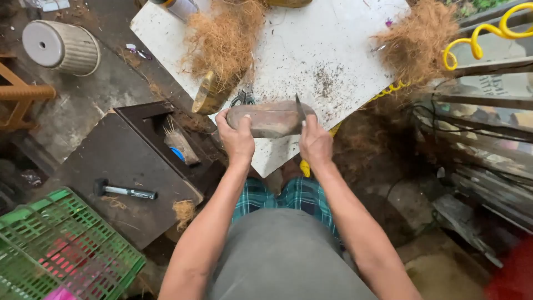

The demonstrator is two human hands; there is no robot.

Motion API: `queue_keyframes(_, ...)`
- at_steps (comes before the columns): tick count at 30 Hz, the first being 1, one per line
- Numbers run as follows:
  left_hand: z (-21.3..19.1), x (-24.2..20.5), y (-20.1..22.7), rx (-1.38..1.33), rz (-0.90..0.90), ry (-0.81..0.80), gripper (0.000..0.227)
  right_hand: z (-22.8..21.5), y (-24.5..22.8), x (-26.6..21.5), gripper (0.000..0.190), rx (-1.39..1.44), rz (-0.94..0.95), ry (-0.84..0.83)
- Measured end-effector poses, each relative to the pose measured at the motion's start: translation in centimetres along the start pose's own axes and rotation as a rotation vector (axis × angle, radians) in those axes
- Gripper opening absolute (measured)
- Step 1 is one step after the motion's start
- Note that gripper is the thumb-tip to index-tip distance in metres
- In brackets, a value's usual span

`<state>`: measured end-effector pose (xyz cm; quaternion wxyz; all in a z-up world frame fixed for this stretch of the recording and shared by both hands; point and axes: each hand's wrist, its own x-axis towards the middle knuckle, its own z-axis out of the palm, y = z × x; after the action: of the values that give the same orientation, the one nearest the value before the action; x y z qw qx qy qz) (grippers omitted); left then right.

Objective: The person holds a coconut shell and uses a knife to shave off the outer fibrous husk. They rotate the shell repeatedly to remove fibers from different sides, accumulating loose fibers on the work surface.

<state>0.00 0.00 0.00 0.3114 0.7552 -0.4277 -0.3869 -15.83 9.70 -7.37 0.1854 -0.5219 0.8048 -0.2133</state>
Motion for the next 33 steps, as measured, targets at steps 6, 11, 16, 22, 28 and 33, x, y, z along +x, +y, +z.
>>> queue_keyframes(6, -0.1, 0.3, -0.3, 0.070, 0.181, 0.025, 0.053, -3.0, 0.1, 1.3, 0.014, -0.105, 0.105, -0.170)
queue_keyframes(11, 0.3, -0.4, 2.0, 0.071, 0.281, 0.016, 0.053, -4.1, -2.4, 1.6, 0.009, -0.032, 0.012, -0.092)
queue_keyframes(16, 0.5, 0.0, 2.8, 0.007, 0.394, -0.008, 0.052, -3.7, 0.4, 2.5, 0.004, -0.174, -0.160, 0.039)
queue_keyframes(22, 1.5, -0.3, 2.1, -0.008, 0.379, -0.063, 0.056, -4.3, 0.7, 2.5, 0.005, -0.081, -0.228, 0.047)
queue_keyframes(28, 1.7, -1.2, 1.2, -0.015, 0.430, -0.033, 0.053, -5.6, 2.5, 1.6, 0.011, -0.134, -0.213, 0.000)
queue_keyframes(33, 1.7, -0.3, 3.3, 0.025, 0.507, -0.065, 0.054, -5.3, -0.3, 3.1, 0.011, -0.123, -0.259, 0.049)
